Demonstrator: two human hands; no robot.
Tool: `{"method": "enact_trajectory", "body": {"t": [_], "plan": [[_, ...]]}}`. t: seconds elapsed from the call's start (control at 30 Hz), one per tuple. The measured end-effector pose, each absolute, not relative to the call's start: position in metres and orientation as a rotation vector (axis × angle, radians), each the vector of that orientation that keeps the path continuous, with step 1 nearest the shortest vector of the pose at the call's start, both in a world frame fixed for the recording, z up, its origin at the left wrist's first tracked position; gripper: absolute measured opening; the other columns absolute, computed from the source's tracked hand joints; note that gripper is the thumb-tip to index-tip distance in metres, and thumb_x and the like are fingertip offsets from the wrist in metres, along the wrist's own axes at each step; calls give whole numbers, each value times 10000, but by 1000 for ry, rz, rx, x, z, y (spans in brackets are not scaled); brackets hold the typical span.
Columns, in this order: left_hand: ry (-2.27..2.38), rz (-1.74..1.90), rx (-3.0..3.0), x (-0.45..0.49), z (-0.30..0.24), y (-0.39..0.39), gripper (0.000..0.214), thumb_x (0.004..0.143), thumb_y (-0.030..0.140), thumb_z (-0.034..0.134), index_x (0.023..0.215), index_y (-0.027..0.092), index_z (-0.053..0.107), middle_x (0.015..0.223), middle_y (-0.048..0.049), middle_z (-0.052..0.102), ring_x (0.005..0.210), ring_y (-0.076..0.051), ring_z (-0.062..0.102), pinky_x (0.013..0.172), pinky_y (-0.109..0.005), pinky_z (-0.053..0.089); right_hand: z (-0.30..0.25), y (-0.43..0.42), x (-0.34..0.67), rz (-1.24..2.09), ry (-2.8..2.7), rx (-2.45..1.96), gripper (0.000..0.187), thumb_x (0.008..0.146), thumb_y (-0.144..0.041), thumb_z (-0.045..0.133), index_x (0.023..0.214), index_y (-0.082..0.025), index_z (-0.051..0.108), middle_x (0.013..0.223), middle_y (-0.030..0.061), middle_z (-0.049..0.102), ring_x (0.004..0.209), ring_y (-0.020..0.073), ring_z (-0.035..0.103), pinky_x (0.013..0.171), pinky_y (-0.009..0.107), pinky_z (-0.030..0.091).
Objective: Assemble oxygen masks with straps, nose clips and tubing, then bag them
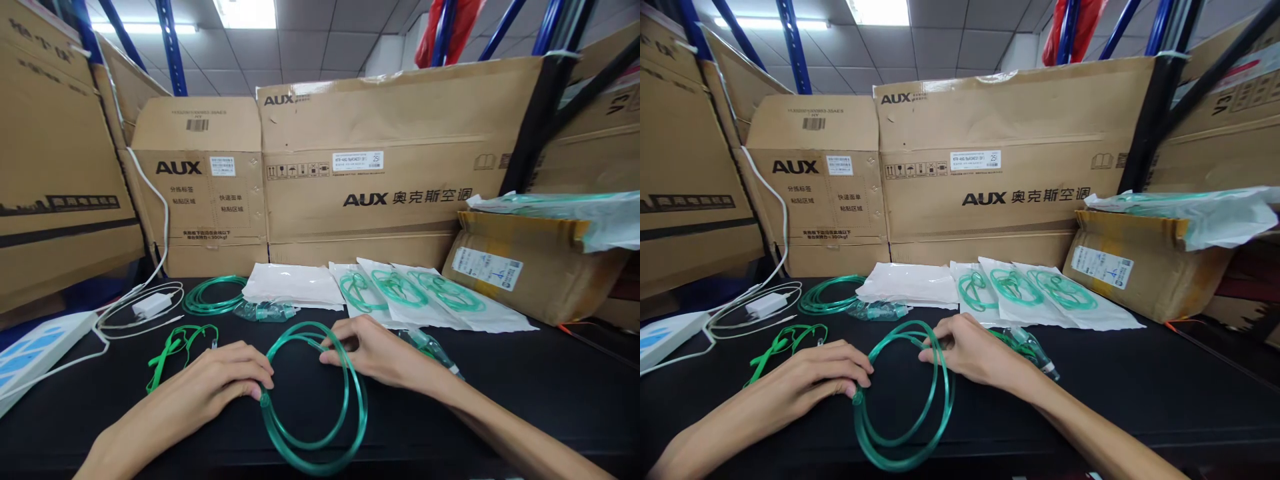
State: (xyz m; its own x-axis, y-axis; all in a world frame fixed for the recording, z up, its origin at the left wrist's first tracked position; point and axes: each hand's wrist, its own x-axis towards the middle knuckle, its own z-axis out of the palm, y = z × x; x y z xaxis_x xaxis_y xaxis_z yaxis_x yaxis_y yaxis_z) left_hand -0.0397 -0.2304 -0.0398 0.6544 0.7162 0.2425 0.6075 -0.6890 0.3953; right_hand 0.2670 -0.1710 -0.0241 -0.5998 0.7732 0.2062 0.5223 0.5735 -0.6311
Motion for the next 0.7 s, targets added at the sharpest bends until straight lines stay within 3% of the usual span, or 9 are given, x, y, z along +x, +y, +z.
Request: {"method": "enact_trajectory", "body": {"t": [0.2, 0.4, 0.5, 0.6, 0.7], "plan": [[1195, 521, 2517, -33, -36, -244, 148, 1050, 244, 669, 1050, 350, 773, 1142, 82, 739, 1097, -146, 682, 1163, -306, 329, -28, -177, 262, 553, -2204, -1096, 162, 938, -256, 648, 786, -211, 617, 889, 34, 641, 815, 203, 626, 711, 320, 481], [1261, 659, 2517, -39, -42, -254, 99, 1031, 309, 695, 1068, 357, 774, 1019, 66, 735, 979, -157, 681, 1055, -303, 433, -31, -191, 261, 438, -2194, -1184, 285, 925, -139, 598, 716, -247, 438, 850, -5, 516, 752, 186, 542, 700, 333, 455], [1261, 832, 2571, -29, -46, -257, 99, 1048, 320, 664, 1074, 330, 759, 1025, 43, 740, 970, -173, 673, 1039, -317, 459, -32, -199, 259, 454, -2270, -1164, 254, 926, -120, 639, 752, -237, 497, 877, -12, 541, 798, 186, 569, 766, 345, 474], [1251, 921, 2607, -11, -52, -260, 133, 1076, 290, 602, 1098, 306, 732, 1103, 6, 741, 1043, -199, 664, 999, -319, 504, -36, -209, 266, 516, -2371, -1113, 71, 950, -206, 723, 935, -244, 666, 1061, 4, 631, 1003, 195, 656, 935, 347, 503], [1265, 857, 2638, 4, -62, -262, 133, 1081, 296, 581, 1098, 309, 713, 1120, 7, 751, 1030, -194, 699, 1001, -314, 541, -39, -224, 277, 488, -2417, -1073, 148, 979, -249, 715, 1123, -285, 720, 1252, 24, 654, 1194, 219, 653, 1051, 343, 478]]}}
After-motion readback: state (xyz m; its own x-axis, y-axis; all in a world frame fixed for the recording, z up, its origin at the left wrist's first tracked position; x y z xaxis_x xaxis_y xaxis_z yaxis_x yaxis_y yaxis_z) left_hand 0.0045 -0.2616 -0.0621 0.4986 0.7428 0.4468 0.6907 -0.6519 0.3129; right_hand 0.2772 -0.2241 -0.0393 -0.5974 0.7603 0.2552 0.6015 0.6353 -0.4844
